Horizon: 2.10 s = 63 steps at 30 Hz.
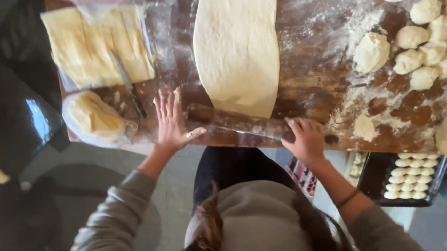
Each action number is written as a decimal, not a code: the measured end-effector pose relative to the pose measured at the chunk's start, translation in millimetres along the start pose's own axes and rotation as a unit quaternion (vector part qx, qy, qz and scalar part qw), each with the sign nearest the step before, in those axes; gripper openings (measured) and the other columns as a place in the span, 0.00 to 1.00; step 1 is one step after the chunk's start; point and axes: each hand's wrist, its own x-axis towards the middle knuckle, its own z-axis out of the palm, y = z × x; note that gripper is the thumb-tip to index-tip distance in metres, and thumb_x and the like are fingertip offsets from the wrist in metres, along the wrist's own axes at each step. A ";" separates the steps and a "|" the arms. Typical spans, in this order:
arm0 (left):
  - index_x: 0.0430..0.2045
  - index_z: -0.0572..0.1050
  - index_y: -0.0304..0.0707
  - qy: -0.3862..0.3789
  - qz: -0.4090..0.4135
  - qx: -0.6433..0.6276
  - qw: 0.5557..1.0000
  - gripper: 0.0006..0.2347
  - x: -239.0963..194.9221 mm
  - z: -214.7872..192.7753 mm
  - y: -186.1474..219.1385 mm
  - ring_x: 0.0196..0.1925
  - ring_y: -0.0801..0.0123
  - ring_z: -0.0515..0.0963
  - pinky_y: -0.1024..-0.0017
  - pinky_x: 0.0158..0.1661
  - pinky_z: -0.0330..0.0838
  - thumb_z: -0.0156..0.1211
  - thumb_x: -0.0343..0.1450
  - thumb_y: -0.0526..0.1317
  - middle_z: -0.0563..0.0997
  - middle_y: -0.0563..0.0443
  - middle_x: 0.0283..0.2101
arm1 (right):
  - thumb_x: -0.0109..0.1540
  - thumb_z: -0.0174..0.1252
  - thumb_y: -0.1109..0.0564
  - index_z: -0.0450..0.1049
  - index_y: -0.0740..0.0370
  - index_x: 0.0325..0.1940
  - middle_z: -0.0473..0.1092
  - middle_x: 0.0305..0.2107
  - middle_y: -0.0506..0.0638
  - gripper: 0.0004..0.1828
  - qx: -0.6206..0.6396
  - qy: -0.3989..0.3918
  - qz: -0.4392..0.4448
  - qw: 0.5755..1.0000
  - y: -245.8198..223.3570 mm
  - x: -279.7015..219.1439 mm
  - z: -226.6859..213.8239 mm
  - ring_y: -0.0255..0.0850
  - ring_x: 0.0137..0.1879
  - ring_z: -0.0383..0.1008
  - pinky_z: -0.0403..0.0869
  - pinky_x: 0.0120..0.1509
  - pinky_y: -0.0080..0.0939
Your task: Rolling dough, adding salami and cheese fillings, and rolling the dough into cylinders before placing on a baking sheet.
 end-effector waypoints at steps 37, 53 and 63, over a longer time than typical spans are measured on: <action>0.54 0.76 0.36 -0.402 0.472 0.340 0.707 0.27 406.2 -69.9 213.1 0.49 0.51 0.83 0.56 0.49 0.78 0.80 0.61 0.42 0.83 0.41 0.46 | 0.57 0.65 0.57 0.61 0.69 0.70 0.73 0.55 0.63 0.39 0.707 0.014 0.294 0.643 -58.1 126.3 -112.9 0.48 0.59 0.77 0.80 0.61 0.45; 0.38 0.81 0.47 -0.077 0.597 0.284 0.746 0.04 323.2 14.4 56.5 0.55 0.69 0.79 0.66 0.53 0.70 0.65 0.72 0.40 0.83 0.60 0.42 | 0.58 0.64 0.61 0.74 0.60 0.53 0.78 0.39 0.56 0.18 0.220 0.123 0.108 0.962 -122.9 102.1 20.9 0.54 0.41 0.80 0.77 0.48 0.49; 0.66 0.68 0.36 0.074 0.181 0.054 0.979 0.29 156.5 10.9 -32.6 0.73 0.51 0.63 0.50 0.66 0.59 0.56 0.65 0.28 0.67 0.44 0.70 | 0.59 0.75 0.37 0.57 0.76 0.74 0.55 0.71 0.72 0.56 -0.073 0.212 0.308 0.925 9.5 -38.5 32.6 0.67 0.76 0.55 0.55 0.78 0.66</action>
